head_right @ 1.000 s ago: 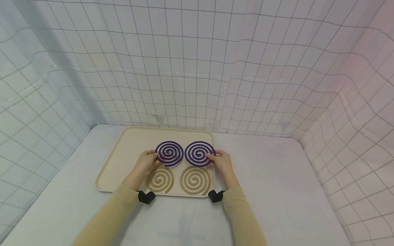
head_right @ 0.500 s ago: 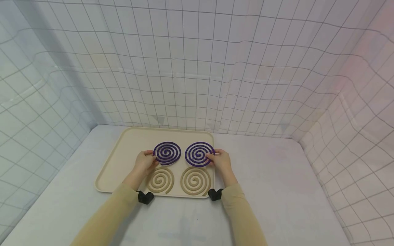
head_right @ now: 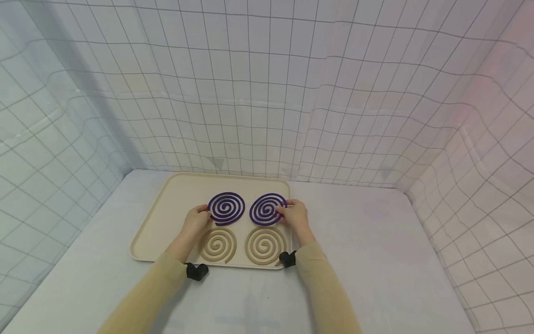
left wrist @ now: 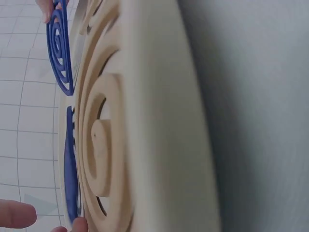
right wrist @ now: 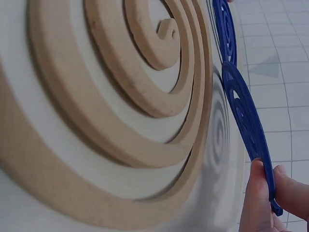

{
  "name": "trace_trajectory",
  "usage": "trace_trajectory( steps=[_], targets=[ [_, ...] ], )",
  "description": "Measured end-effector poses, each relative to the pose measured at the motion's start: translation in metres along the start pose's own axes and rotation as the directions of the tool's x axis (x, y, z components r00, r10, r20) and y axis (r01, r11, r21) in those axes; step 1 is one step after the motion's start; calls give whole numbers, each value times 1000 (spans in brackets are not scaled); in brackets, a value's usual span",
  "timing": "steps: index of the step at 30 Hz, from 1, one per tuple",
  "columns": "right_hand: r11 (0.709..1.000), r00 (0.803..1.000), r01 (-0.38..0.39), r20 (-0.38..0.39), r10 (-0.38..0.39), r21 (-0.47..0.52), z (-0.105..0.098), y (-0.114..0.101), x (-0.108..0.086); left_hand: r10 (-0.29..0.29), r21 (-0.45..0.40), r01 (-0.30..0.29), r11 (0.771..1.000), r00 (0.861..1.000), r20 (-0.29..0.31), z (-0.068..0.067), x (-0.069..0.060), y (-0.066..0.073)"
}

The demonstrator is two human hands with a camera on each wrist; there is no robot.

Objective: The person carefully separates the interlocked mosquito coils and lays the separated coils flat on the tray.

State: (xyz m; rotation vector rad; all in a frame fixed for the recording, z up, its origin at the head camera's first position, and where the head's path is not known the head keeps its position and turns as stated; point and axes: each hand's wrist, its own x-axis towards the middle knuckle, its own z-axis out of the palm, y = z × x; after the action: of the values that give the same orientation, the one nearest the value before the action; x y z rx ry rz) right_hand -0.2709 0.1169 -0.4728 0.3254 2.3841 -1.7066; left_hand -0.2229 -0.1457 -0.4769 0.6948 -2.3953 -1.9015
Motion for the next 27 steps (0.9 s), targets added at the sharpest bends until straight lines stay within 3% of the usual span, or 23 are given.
trace_trajectory(
  steps=[4,9,20,27],
  targets=[
    [999,1000,-17,-6,17,-31,2,2,3,8,-5,-8,1000,1000,28,-1,1,-1],
    [999,1000,-11,-20,10,-40,3,4,5,20,-82,-15,996,998,60,-1,4,-3],
    [991,998,67,-6,-68,-112,4,5,3,36,-172,-18,985,994,101,-5,6,-7],
    [956,991,137,31,-133,-260,5,4,-4,33,-212,-1,977,989,148,-8,4,-6]
  ],
)
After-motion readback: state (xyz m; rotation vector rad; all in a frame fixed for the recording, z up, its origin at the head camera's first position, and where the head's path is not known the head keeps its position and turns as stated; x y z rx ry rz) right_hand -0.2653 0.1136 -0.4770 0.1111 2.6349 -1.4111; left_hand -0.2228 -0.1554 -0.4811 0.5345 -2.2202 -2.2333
